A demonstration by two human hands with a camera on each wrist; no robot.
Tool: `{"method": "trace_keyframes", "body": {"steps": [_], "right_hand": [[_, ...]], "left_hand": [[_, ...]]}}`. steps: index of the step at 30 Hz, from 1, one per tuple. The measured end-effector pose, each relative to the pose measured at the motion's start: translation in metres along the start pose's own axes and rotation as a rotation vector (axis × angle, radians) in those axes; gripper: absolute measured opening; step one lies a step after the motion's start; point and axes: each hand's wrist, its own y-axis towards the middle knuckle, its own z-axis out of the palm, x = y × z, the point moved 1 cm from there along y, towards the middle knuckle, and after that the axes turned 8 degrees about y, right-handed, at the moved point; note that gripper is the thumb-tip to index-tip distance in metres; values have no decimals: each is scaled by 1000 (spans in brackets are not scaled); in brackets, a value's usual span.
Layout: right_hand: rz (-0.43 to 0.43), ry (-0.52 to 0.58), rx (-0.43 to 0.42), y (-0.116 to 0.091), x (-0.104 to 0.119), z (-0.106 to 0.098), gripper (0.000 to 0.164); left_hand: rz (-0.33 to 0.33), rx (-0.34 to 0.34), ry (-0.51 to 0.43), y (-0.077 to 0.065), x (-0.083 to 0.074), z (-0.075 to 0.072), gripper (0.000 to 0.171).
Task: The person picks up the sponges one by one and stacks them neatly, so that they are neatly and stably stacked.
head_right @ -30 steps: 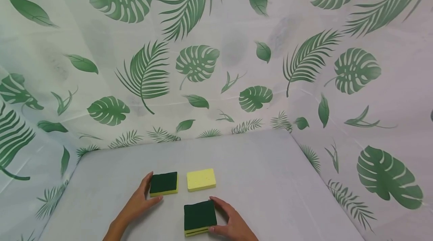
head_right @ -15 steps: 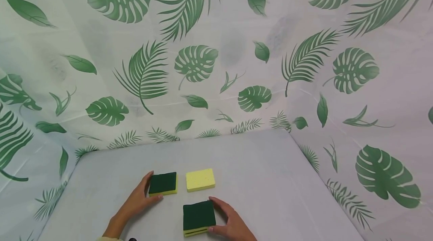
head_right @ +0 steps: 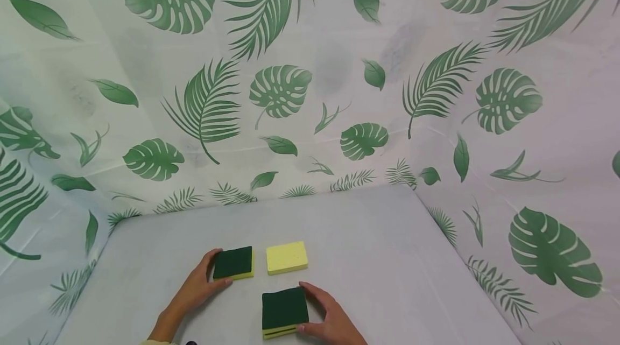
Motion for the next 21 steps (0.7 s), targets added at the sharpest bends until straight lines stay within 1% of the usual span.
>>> {"method": "trace_keyframes", "body": {"steps": [5, 11, 14, 19, 21], "right_hand": [[-10, -3, 1, 0, -1, 0, 83], [-9, 4, 6, 0, -1, 1, 83], [-13, 0, 3, 0, -2, 1, 83], [-5, -1, 4, 0, -4, 1, 82], [-4, -5, 1, 1, -4, 1, 83]], "left_hand": [[-18, 15, -53, 0, -1, -1, 93], [-34, 11, -77, 0, 0, -2, 92], [-28, 20, -98, 0, -1, -3, 91], [-43, 39, -135, 1, -3, -4, 89], [-35, 32, -140, 3, -5, -6, 88]]}}
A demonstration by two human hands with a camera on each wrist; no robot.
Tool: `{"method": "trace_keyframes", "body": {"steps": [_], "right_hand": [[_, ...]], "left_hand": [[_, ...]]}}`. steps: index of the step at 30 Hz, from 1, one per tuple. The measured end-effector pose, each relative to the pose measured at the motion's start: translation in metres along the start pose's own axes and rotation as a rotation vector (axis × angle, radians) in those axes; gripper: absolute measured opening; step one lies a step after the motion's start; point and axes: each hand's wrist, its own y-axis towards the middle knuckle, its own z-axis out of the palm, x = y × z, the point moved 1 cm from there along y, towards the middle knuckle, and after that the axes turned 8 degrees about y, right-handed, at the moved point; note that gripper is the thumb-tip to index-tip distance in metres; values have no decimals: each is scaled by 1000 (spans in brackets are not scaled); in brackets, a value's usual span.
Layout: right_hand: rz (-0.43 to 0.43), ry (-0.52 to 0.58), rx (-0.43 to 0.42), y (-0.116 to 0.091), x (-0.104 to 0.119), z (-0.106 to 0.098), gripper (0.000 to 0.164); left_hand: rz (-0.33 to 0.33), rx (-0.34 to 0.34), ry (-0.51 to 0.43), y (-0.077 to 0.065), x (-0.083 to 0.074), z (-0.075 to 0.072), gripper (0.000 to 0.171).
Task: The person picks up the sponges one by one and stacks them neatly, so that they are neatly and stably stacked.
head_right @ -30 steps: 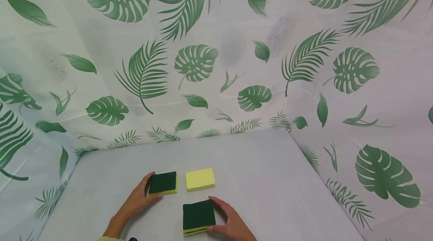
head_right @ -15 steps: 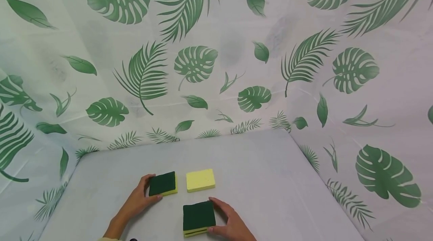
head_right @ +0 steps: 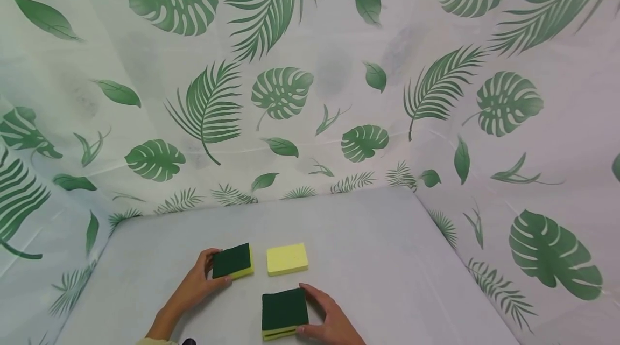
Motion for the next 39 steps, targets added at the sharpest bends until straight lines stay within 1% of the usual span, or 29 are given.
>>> {"method": "trace_keyframes", "body": {"steps": [1, 6, 8, 12, 15, 21, 24, 28, 35, 39], "right_hand": [[-2, -2, -2, 0, 0, 0, 83], [-4, 1, -9, 0, 1, 1, 84], [-1, 4, -8, -1, 2, 1, 84], [4, 4, -7, -1, 3, 2, 85], [3, 5, -7, -2, 4, 1, 86], [12, 2, -10, 0, 2, 1, 85], [27, 5, -12, 0, 2, 2, 86], [42, 7, -14, 0, 4, 2, 85], [56, 7, -18, 0, 5, 3, 85], [69, 7, -24, 0, 5, 4, 86]], "left_hand": [[9, -2, 3, 1, -1, -1, 88], [6, -10, 5, 2, -4, -3, 88], [-9, -9, 2, 2, -4, -3, 89], [-18, -3, 1, 4, -6, -5, 91], [-20, -5, 3, 5, -10, -9, 93], [-1, -13, 28, 5, -24, -17, 92], [-13, -11, 28, 6, -31, -17, 94], [-12, -14, 32, 8, -39, -17, 94], [50, -26, 42, 7, -54, -19, 93], [65, -25, 62, 6, -63, -19, 93]]}}
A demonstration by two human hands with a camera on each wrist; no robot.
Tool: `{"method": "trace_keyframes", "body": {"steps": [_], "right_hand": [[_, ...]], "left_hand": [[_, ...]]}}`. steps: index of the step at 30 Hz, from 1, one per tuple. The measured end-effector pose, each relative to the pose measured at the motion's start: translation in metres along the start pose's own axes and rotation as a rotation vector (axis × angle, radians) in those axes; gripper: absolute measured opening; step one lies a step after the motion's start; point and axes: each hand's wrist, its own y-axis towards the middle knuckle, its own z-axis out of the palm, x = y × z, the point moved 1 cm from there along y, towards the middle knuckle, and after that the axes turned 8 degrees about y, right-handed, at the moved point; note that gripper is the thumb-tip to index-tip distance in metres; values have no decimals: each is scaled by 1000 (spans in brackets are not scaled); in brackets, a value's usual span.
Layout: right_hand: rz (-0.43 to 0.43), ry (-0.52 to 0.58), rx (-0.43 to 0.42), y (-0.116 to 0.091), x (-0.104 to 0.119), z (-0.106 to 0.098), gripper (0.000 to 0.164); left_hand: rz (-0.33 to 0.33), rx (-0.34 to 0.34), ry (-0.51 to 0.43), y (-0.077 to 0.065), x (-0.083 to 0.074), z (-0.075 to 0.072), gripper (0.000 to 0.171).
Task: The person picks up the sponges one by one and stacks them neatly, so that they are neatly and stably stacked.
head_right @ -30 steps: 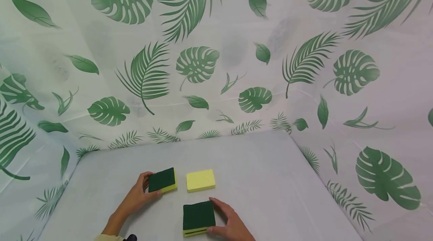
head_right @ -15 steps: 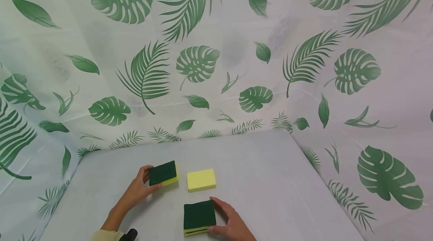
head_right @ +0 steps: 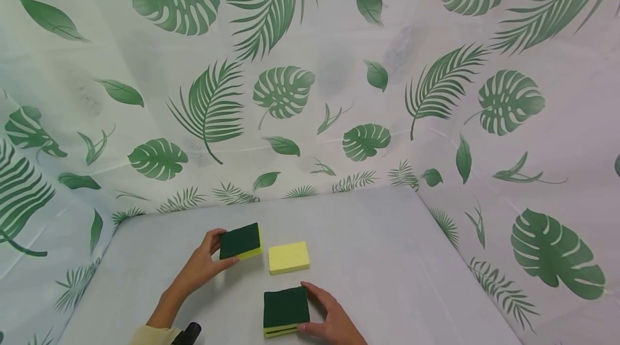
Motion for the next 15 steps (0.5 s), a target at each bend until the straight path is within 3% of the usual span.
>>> {"method": "trace_keyframes", "body": {"steps": [15], "right_hand": [[33, -9, -14, 2, 1, 2, 88]], "left_hand": [[96, -7, 0, -7, -34, 8, 92]]}}
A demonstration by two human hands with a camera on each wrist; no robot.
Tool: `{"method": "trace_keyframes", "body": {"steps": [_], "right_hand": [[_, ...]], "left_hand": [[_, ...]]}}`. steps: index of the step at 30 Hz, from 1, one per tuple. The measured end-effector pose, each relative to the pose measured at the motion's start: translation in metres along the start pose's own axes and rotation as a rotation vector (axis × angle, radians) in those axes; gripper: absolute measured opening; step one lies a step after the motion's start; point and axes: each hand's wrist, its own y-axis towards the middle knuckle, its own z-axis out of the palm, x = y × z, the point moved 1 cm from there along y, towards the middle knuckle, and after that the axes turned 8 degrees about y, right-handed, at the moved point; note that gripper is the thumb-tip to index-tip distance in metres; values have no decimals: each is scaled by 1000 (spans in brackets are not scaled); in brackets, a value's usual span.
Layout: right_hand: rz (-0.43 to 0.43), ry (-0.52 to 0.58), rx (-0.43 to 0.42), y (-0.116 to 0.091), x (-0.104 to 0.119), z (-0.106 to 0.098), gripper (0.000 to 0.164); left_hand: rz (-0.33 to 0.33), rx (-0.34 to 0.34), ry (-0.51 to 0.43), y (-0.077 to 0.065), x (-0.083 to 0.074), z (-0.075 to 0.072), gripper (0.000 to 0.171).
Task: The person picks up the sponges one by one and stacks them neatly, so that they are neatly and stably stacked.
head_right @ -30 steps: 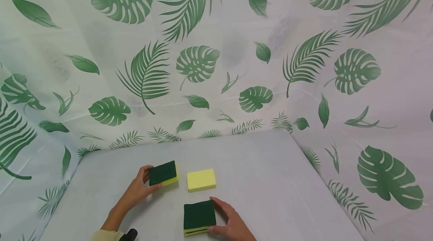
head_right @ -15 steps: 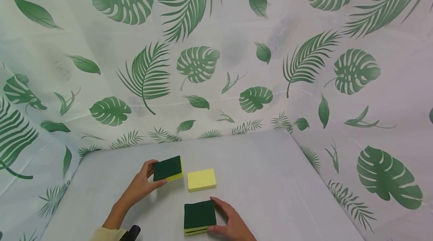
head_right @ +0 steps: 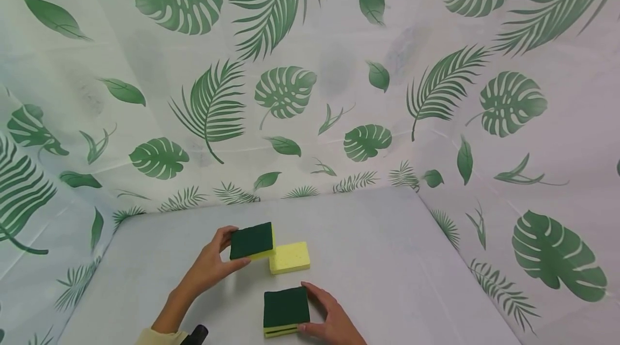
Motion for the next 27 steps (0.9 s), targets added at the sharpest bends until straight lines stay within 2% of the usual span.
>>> {"method": "trace_keyframes", "body": {"steps": [6, 11, 17, 27], "right_hand": [[6, -2, -4, 0, 0, 0, 88], [-8, -5, -4, -1, 1, 0, 87], [2, 0, -5, -1, -2, 0, 86], [55, 3, -16, 0, -1, 0, 92]], "left_hand": [[45, -3, 21, -5, -9, 8, 90], [91, 4, 2, -11, -16, 15, 88], [153, 57, 27, -20, -24, 24, 87], [172, 138, 42, -32, -23, 41, 87]]}}
